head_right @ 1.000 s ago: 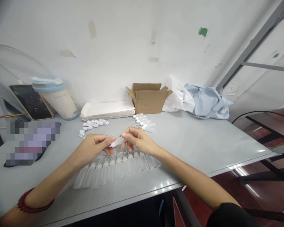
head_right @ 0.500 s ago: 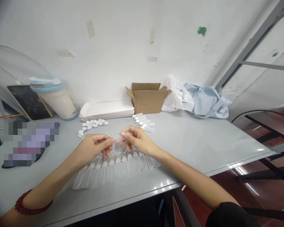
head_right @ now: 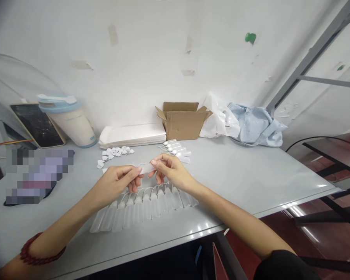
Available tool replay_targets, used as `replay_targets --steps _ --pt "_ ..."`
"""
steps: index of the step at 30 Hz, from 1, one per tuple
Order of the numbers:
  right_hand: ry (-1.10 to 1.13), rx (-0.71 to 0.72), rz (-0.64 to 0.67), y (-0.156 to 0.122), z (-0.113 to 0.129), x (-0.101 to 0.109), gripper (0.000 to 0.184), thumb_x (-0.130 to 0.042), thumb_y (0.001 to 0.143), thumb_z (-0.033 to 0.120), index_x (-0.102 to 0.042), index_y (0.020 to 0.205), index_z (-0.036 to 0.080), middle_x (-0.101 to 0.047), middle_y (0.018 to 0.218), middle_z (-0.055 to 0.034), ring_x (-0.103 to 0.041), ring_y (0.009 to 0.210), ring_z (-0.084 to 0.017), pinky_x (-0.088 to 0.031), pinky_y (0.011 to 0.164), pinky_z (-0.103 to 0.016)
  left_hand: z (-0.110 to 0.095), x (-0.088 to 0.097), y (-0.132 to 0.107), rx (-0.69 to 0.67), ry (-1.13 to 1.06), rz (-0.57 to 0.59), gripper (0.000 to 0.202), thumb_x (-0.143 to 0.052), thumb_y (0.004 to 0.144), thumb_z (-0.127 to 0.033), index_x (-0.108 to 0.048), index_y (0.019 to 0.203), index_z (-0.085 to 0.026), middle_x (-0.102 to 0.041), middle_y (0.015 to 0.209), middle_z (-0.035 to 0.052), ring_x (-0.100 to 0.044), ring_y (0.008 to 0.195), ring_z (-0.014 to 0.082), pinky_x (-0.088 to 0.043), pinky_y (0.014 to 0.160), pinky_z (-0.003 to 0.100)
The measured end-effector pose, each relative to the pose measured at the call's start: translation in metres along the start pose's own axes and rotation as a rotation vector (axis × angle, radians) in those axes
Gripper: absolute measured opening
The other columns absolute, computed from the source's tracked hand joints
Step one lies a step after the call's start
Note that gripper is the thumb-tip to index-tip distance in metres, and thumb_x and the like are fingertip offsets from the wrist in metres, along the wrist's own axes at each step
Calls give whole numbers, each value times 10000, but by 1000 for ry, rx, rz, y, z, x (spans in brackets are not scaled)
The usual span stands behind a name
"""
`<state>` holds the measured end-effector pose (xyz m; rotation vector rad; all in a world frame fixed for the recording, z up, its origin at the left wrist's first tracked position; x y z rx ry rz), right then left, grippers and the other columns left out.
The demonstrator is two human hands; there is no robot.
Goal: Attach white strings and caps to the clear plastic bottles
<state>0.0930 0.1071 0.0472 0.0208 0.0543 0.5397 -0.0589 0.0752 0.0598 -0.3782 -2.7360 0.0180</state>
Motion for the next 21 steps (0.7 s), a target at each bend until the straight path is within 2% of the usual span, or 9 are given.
replay_targets --steps 4,7,9,12,15,17,21 --pt "3 -12 11 0 0 -1 365 -618 801 509 -520 849 161 -661 684 -5 -526 441 -72 -423 464 -227 2 2 -1 -24 7 -87 254 -630 770 -429 -654 787 -176 -658 703 16 -606 598 149 -502 552 249" --pt "4 -12 15 1 0 -1 364 -614 802 512 -521 840 162 -661 687 -5 -527 440 -72 -426 462 -226 1 5 -1 -55 13 -154 287 -670 723 -426 -649 857 -174 -682 839 44 -628 664 170 -519 570 265" --pt "6 0 11 1 0 0 359 -609 808 509 -525 849 162 -663 686 -7 -529 440 -73 -427 461 -226 -1 4 -1 -43 27 -128 289 -641 744 -446 -649 843 -174 -683 812 40 -628 644 169 -509 555 262" --pt "4 15 11 1 0 1 344 -598 823 496 -519 855 163 -665 690 -10 -529 441 -75 -434 464 -230 -3 0 -1 -12 42 -42 338 -542 820 -483 -649 733 -175 -655 664 19 -602 570 150 -477 526 246" --pt "-51 11 24 1 0 1 325 -560 852 488 -507 852 168 -659 696 -15 -530 450 -82 -432 469 -237 -4 -1 -1 -12 25 -8 384 -511 846 -483 -630 650 -174 -622 590 10 -576 544 138 -468 534 243" --pt "-190 73 2 0 3 1 301 -529 877 470 -525 860 170 -650 720 -24 -536 495 -90 -433 490 -240 -4 0 0 -23 3 -15 362 -536 837 -469 -631 650 -174 -617 583 8 -567 545 134 -471 551 245" --pt "-634 402 -99 -5 13 0 247 -576 861 421 -592 945 189 -625 838 -54 -538 648 -130 -451 570 -267 -1 5 2 -32 -75 -40 354 -545 833 -453 -635 644 -168 -613 575 16 -565 545 140 -477 561 263"
Point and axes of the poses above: each hand's wrist, its own y-axis towards the middle knuckle, its own x-axis out of the back of the hand, z = x × y, the point moved 5 cm from there along y, towards the middle knuckle
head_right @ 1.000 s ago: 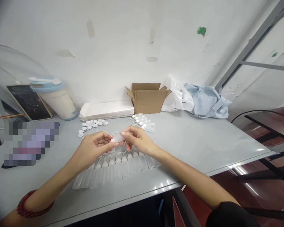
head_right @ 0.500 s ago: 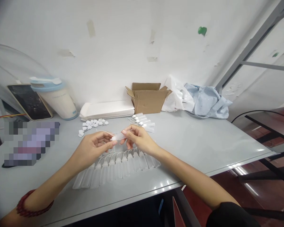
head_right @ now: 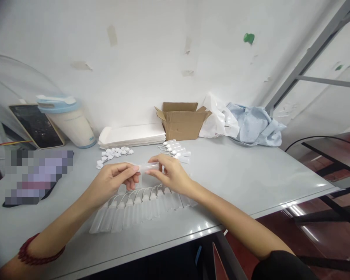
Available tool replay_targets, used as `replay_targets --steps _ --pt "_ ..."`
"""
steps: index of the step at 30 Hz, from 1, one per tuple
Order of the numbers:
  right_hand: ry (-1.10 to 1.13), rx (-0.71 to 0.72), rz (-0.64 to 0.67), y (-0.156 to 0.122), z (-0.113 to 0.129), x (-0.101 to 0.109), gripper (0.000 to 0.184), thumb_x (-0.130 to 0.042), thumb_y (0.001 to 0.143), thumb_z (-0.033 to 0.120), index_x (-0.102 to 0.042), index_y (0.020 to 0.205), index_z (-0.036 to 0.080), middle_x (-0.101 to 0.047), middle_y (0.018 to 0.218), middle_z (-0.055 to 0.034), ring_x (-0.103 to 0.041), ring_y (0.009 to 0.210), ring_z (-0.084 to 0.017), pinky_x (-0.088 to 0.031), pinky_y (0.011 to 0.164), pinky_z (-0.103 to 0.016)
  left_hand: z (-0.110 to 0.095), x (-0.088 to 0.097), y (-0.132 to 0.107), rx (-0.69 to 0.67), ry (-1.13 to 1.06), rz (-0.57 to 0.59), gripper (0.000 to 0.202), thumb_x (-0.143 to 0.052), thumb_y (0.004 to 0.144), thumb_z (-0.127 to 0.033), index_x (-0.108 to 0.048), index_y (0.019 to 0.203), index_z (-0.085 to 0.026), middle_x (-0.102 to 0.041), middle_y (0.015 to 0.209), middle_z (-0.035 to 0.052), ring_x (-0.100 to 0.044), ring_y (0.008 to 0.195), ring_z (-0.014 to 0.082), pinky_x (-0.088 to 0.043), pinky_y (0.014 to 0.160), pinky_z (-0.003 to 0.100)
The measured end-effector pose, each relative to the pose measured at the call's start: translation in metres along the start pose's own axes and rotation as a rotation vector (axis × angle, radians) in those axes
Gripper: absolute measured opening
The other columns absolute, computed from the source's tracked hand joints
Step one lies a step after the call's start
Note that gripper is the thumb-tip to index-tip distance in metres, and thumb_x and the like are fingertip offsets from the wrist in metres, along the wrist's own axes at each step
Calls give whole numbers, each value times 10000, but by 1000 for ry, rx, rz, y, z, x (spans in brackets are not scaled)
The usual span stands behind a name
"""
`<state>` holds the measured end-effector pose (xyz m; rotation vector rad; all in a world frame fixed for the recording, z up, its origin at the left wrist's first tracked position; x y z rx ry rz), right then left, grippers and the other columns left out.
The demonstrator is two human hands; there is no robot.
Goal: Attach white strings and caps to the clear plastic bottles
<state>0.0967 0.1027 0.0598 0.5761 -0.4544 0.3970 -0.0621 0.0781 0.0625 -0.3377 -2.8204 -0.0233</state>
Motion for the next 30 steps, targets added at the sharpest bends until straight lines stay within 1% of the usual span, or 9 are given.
replay_targets --steps 2,5,9,11,14,17,21,25,30 --pt "-112 124 -12 -2 3 -1 234 -559 878 396 -598 987 192 -620 872 -73 -530 669 -145 -456 589 -284 2 1 0 8 -32 1 359 -543 833 -450 -638 638 -163 -619 588 23 -569 548 145 -479 557 269" --pt "-166 193 -16 -4 5 -2 228 -493 920 362 -606 993 179 -615 790 -70 -511 627 -146 -447 597 -294 1 1 0 -4 -4 7 362 -537 843 -439 -647 633 -165 -609 573 16 -560 546 138 -477 561 261" --pt "-115 119 18 -2 6 0 257 -465 931 357 -635 900 167 -618 725 -49 -510 600 -133 -419 569 -268 -2 0 -3 -53 54 -26 261 -579 827 -392 -678 719 -175 -631 606 5 -590 578 140 -494 582 248" --pt "-46 50 49 0 7 1 272 -469 928 355 -644 857 160 -631 723 -44 -523 601 -126 -408 550 -251 -3 0 -5 -95 44 -70 192 -616 803 -357 -684 826 -179 -667 697 8 -628 624 148 -517 621 254" --pt "33 -17 59 1 7 3 260 -486 919 344 -652 869 150 -642 709 -38 -543 604 -124 -411 543 -241 -4 0 -7 -146 25 -103 210 -637 792 -343 -670 936 -194 -690 823 14 -658 710 160 -532 673 259" --pt "28 5 25 0 7 4 233 -514 905 345 -652 900 157 -657 759 -47 -554 630 -130 -431 563 -251 -4 0 -7 -119 43 -73 214 -603 821 -391 -675 849 -192 -681 773 14 -638 695 154 -520 638 244" --pt "-27 74 19 -1 6 1 224 -523 905 335 -651 923 152 -668 822 -68 -565 666 -140 -449 583 -263 -4 1 -5 -73 98 -41 327 -522 871 -419 -634 679 -180 -633 646 2 -586 590 126 -492 589 229" --pt "-71 102 11 -2 5 0 221 -508 916 319 -647 933 147 -670 831 -75 -579 679 -142 -455 587 -260 -2 -2 -3 -42 152 20 379 -487 885 -437 -617 644 -175 -608 600 -5 -566 567 119 -466 570 219" --pt "-95 138 -1 -2 5 1 231 -489 925 316 -641 933 143 -665 807 -63 -562 650 -129 -443 582 -247 -2 -4 -4 -33 180 37 408 -460 895 -440 -604 623 -173 -592 581 -9 -563 550 116 -447 544 214"
Point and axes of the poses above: each hand's wrist, its own y-axis towards the middle knuckle, its own x-axis out of the back of the hand, z = x × y, the point moved 5 cm from there along y, towards the middle knuckle
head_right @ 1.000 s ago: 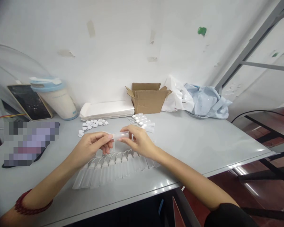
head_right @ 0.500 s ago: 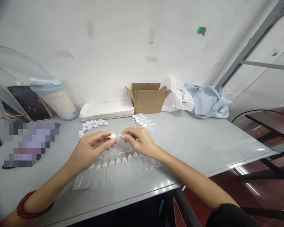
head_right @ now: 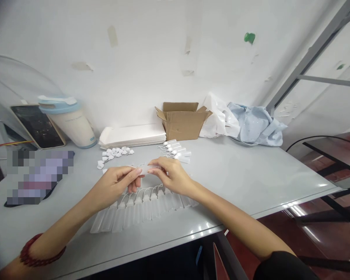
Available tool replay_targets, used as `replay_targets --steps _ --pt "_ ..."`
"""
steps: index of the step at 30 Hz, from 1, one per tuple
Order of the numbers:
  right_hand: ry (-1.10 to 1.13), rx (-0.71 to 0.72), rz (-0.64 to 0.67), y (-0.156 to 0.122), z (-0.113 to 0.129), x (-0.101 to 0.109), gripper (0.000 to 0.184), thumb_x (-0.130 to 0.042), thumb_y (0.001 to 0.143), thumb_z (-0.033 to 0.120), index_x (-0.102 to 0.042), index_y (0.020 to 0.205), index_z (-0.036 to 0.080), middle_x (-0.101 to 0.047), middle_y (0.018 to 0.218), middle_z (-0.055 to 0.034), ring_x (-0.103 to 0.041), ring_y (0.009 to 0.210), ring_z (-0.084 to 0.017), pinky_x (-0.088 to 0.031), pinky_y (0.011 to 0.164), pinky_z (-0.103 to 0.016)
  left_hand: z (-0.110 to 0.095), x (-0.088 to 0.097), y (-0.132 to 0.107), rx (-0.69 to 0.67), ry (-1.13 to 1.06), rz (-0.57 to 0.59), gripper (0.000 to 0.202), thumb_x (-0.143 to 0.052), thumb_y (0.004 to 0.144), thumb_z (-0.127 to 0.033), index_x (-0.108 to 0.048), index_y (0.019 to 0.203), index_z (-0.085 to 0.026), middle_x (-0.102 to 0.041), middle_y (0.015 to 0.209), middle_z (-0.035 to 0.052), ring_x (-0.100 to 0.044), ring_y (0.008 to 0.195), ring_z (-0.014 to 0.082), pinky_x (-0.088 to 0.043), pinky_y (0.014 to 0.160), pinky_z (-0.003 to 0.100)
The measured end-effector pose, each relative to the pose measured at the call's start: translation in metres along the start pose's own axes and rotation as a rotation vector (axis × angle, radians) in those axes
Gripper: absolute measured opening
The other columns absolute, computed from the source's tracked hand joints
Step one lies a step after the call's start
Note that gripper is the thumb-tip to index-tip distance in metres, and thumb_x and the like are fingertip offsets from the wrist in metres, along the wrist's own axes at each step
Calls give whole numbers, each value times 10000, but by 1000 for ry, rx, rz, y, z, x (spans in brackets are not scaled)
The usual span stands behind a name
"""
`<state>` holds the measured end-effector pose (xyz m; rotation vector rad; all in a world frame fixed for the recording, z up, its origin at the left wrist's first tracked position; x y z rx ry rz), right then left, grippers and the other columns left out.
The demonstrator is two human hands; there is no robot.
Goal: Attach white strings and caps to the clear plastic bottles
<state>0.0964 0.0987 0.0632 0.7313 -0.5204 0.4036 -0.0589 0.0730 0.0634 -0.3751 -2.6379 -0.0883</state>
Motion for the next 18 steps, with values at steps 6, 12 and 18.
replay_targets --steps 6,12,18 --pt "50 -28 29 2 4 2 266 -460 937 300 -650 861 131 -639 741 -37 -509 599 -105 -398 572 -228 -5 1 -4 -133 86 -103 204 -556 850 -336 -662 782 -177 -657 648 -5 -621 609 131 -472 573 214" --pt "141 -167 43 3 -1 2 290 -472 926 338 -654 833 133 -592 673 -14 -458 561 -95 -356 535 -221 -10 1 -7 -361 232 -257 147 -577 828 -263 -676 799 -158 -723 798 41 -648 648 141 -493 663 243" --pt "148 -170 39 2 -2 1 276 -474 920 334 -649 851 131 -558 640 -3 -475 563 -96 -370 522 -213 -3 2 -3 -120 126 -104 285 -504 883 -395 -666 772 -188 -690 727 14 -637 661 138 -489 587 211"
Point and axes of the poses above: each hand's wrist, its own y-axis towards the middle knuckle, its own x-axis out of the back of the hand, z = x × y, the point moved 5 cm from there along y, towards the middle knuckle
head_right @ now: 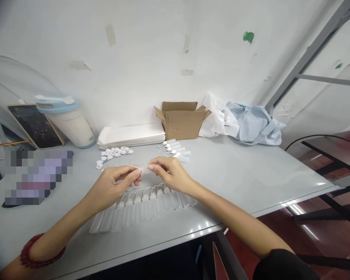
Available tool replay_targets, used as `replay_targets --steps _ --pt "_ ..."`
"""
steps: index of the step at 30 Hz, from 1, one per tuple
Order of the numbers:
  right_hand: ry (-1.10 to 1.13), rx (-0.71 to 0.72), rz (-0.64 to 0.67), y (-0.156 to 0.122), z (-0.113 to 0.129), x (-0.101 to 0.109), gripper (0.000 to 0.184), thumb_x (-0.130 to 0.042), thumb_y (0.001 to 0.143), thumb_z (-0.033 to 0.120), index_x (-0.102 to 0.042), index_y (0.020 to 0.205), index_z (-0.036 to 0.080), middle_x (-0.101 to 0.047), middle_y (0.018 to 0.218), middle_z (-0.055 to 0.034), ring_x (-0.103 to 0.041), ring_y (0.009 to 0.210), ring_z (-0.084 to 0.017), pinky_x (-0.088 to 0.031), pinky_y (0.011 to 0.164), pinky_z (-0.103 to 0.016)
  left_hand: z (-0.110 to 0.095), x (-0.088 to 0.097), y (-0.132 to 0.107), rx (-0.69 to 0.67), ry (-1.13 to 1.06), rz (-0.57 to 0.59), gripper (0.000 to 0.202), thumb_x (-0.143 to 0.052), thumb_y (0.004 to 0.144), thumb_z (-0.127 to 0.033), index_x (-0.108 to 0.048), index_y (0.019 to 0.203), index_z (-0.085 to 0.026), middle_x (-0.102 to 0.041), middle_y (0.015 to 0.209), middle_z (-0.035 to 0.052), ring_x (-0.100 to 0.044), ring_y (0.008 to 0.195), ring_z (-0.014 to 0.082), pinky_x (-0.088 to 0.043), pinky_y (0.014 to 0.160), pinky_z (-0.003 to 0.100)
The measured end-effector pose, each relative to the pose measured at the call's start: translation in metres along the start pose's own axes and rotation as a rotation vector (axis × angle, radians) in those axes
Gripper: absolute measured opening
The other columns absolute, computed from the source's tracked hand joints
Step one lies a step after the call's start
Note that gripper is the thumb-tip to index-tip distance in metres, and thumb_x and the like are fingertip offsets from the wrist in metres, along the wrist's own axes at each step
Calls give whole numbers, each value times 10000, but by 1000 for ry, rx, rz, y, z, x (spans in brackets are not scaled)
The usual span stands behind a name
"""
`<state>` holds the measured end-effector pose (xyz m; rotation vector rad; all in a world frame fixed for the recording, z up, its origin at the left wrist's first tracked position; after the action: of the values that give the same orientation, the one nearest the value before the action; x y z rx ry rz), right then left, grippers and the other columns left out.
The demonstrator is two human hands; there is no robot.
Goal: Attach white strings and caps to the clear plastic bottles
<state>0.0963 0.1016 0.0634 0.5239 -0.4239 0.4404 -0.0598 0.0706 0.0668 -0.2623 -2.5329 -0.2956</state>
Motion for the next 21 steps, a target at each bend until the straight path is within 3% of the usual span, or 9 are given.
replay_targets --steps 3,6,9,16,21 --pt "-37 40 8 -1 2 -2 273 -457 930 328 -643 854 143 -603 700 -17 -500 592 -102 -394 563 -223 0 -1 0 53 -27 60 338 -491 889 -397 -624 668 -178 -657 664 4 -603 578 115 -468 533 197" --pt "-31 64 17 -1 3 -3 280 -424 946 320 -628 861 148 -638 787 -34 -542 661 -113 -418 634 -237 -2 -2 0 16 -14 48 302 -500 888 -346 -619 671 -173 -634 621 -6 -586 554 110 -445 508 193" --pt "-9 46 30 -2 2 -3 285 -412 951 328 -618 868 150 -615 773 -25 -526 659 -111 -402 631 -237 -7 -2 -1 -137 76 -19 245 -524 879 -283 -618 687 -165 -616 598 -14 -553 527 102 -426 509 201" --pt "79 -145 110 -2 -7 -5 380 -406 940 438 -581 780 141 -398 598 31 -356 529 -83 -295 502 -221 -19 -5 -11 -600 383 -192 131 -516 872 -129 -599 770 -129 -610 631 12 -504 512 109 -387 491 230" --pt "166 -221 127 0 -10 -7 404 -427 917 479 -538 717 146 -346 565 47 -315 500 -75 -269 477 -218 -12 -9 -11 -655 492 -202 103 -499 886 -123 -593 845 -119 -617 690 33 -543 610 147 -408 542 259"
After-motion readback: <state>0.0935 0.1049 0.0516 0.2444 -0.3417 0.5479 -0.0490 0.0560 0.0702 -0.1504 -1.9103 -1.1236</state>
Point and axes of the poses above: each hand's wrist, its own y-axis towards the middle knuckle, its own x-axis out of the back of the hand, z = x × y, the point moved 5 cm from there along y, towards the middle knuckle
